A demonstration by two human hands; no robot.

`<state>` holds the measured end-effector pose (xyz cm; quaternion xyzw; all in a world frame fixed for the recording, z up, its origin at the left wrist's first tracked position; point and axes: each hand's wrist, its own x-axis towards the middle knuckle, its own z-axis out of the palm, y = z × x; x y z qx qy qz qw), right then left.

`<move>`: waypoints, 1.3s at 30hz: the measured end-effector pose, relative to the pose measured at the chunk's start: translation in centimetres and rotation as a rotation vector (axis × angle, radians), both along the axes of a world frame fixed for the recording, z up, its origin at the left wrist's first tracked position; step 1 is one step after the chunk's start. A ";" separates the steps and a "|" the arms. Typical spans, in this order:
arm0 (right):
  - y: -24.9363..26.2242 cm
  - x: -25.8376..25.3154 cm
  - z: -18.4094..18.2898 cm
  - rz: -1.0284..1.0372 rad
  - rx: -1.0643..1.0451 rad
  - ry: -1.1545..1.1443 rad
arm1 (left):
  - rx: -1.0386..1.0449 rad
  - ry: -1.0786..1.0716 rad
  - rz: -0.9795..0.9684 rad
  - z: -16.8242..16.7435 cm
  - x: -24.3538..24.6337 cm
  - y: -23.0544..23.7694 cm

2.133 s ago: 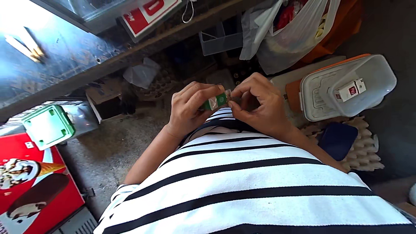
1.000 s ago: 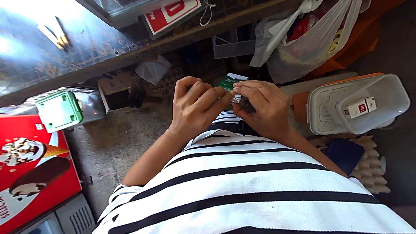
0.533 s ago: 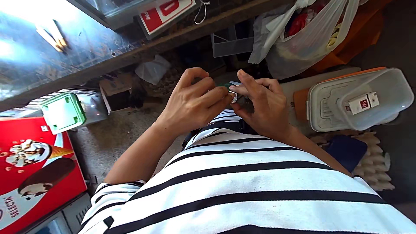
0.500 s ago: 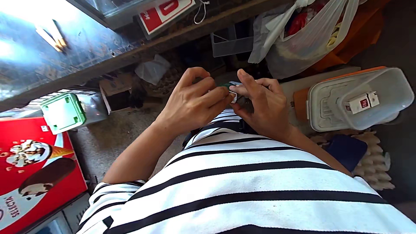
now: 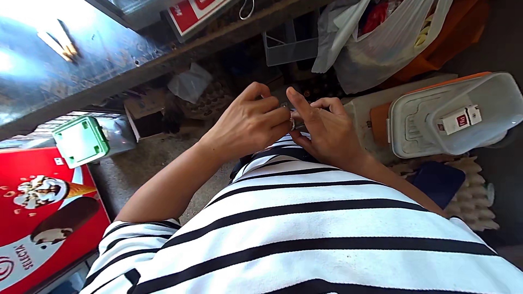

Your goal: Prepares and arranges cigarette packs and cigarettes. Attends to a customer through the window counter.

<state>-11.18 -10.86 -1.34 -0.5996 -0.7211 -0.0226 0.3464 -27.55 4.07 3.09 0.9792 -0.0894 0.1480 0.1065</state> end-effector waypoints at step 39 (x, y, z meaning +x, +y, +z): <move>1.7 0.7 0.3 -0.084 0.228 0.253 | -0.056 -0.572 0.437 -4.5 -0.8 -0.8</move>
